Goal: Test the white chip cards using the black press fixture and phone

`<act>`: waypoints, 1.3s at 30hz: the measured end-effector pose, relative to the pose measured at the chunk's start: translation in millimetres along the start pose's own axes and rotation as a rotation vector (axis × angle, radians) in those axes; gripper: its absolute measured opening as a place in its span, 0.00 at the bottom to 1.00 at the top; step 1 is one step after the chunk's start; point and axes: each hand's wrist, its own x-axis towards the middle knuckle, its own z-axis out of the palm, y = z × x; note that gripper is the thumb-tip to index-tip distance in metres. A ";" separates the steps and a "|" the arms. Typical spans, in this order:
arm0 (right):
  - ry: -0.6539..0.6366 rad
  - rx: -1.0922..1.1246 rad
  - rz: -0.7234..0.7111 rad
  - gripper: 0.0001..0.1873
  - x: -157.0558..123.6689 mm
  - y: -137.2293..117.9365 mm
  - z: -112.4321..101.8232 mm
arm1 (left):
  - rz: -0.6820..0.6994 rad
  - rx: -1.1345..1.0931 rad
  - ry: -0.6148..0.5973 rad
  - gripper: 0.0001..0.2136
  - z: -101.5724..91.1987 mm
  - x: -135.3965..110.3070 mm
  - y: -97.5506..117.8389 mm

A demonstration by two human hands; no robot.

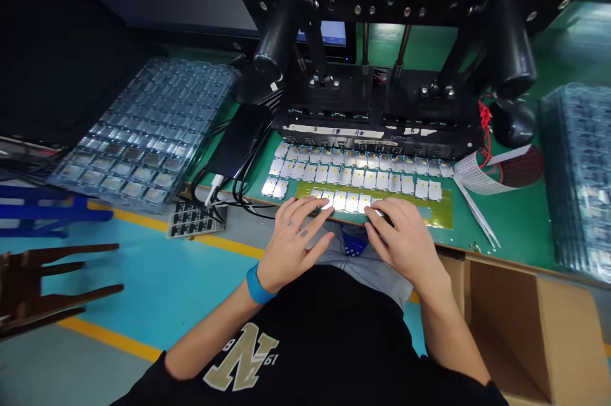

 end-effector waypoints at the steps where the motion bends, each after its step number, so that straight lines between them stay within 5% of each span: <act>1: -0.025 -0.002 -0.007 0.16 0.6 -0.5 -1.2 | -0.001 -0.001 -0.001 0.20 0.1 -0.4 0.0; 39: -0.091 0.022 0.026 0.16 26.1 -26.1 13.1 | -0.005 0.027 0.057 0.19 -13.8 -8.8 -27.8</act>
